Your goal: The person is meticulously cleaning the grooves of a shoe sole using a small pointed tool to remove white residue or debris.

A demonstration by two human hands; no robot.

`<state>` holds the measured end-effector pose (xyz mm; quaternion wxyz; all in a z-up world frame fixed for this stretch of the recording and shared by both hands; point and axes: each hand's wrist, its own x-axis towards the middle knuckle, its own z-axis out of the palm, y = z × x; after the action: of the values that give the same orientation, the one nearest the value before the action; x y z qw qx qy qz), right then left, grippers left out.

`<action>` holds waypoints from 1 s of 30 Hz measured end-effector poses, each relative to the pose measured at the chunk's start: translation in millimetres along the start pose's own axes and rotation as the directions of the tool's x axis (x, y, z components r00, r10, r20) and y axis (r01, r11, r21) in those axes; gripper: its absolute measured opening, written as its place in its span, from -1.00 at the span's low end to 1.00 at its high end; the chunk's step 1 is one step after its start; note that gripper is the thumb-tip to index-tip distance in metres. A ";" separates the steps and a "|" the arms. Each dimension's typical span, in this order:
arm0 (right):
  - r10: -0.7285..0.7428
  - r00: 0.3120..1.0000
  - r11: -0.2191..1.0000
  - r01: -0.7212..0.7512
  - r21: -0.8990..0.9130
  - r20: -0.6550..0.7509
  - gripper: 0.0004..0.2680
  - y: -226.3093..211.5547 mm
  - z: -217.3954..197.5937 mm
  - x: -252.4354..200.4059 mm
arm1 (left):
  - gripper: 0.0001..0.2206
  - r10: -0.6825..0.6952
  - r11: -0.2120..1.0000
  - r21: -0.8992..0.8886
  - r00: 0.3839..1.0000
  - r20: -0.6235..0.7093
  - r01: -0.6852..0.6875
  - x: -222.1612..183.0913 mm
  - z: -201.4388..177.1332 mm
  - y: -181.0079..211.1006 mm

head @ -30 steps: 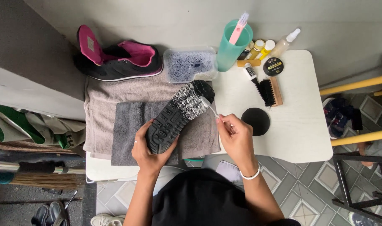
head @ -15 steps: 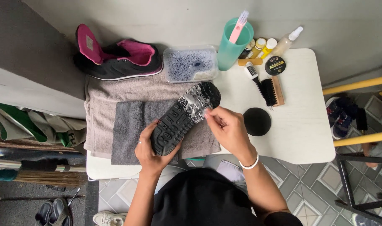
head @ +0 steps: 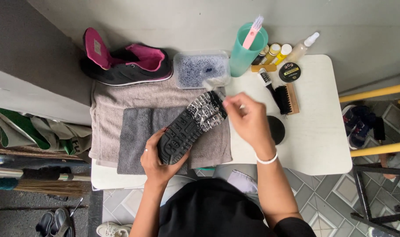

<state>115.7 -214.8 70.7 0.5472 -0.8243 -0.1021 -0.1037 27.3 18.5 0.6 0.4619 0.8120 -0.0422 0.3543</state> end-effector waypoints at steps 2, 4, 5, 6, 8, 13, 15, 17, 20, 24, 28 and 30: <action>-0.020 1.000 0.999 0.020 -0.027 -0.014 -0.98 13.7 -12.4 16.6 | -0.35 -0.007 1.000 0.005 1.000 -0.002 0.007 -0.4 -0.7 0.4; -0.056 0.998 0.997 0.055 -0.051 -0.030 -0.97 11.2 -17.0 24.6 | -0.34 -0.003 1.000 0.012 1.000 -0.016 0.003 2.5 -1.7 1.0; -0.030 0.999 0.997 0.031 -0.074 0.014 -0.97 3.0 -15.5 23.3 | -0.34 -0.002 1.000 0.016 1.000 -0.018 0.002 4.3 -2.0 1.1; 0.008 0.998 0.995 -0.002 -0.102 0.060 -0.96 -4.5 -14.7 17.9 | -0.34 -0.011 1.000 0.020 1.000 -0.013 0.011 2.1 -3.4 2.7; 0.018 0.997 0.998 -0.014 -0.061 0.069 -0.97 3.3 -7.5 4.8 | -0.34 -0.031 0.999 0.014 0.999 -0.011 0.031 2.4 -3.8 2.7; 0.037 0.997 0.999 -0.036 -0.007 0.067 -0.95 29.4 4.9 -13.5 | -0.32 -0.043 0.999 -0.013 0.999 -0.002 0.043 -1.0 -3.6 -3.1; -0.002 0.998 0.999 0.006 -0.053 0.062 -0.95 28.7 2.7 -10.6 | -0.32 -0.042 0.999 0.002 0.999 0.022 0.042 0.7 -3.8 -2.4; -0.018 0.997 0.997 0.023 -0.072 0.079 -0.96 19.1 -1.5 -5.4 | -0.33 -0.044 0.999 0.004 0.999 0.023 0.044 -1.2 -3.9 -2.8; -0.076 0.990 0.988 0.090 -0.121 0.115 -0.95 10.3 -2.4 2.0 | -0.33 -0.034 0.999 -0.007 0.999 0.031 0.034 -0.9 -2.3 -5.0; -0.129 0.978 0.965 0.162 -0.204 0.165 -0.90 8.8 -0.7 -0.9 | -0.33 -0.012 1.000 0.012 0.999 0.036 0.012 -4.4 -1.3 -7.0; -0.106 0.982 0.965 0.139 -0.224 0.154 -0.89 3.0 -3.4 -10.8 | -0.33 -0.014 1.000 0.020 0.999 0.041 0.013 -5.6 0.2 -7.8; -0.077 0.983 0.968 0.114 -0.224 0.167 -0.89 3.6 -5.6 -16.5 | -0.34 -0.016 0.999 0.048 0.999 0.036 0.015 -5.0 0.2 -5.3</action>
<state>100.6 -222.3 65.1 0.4312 -0.8825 -0.1717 -0.0760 25.8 20.1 -6.4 0.4444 0.8293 -0.0359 0.3368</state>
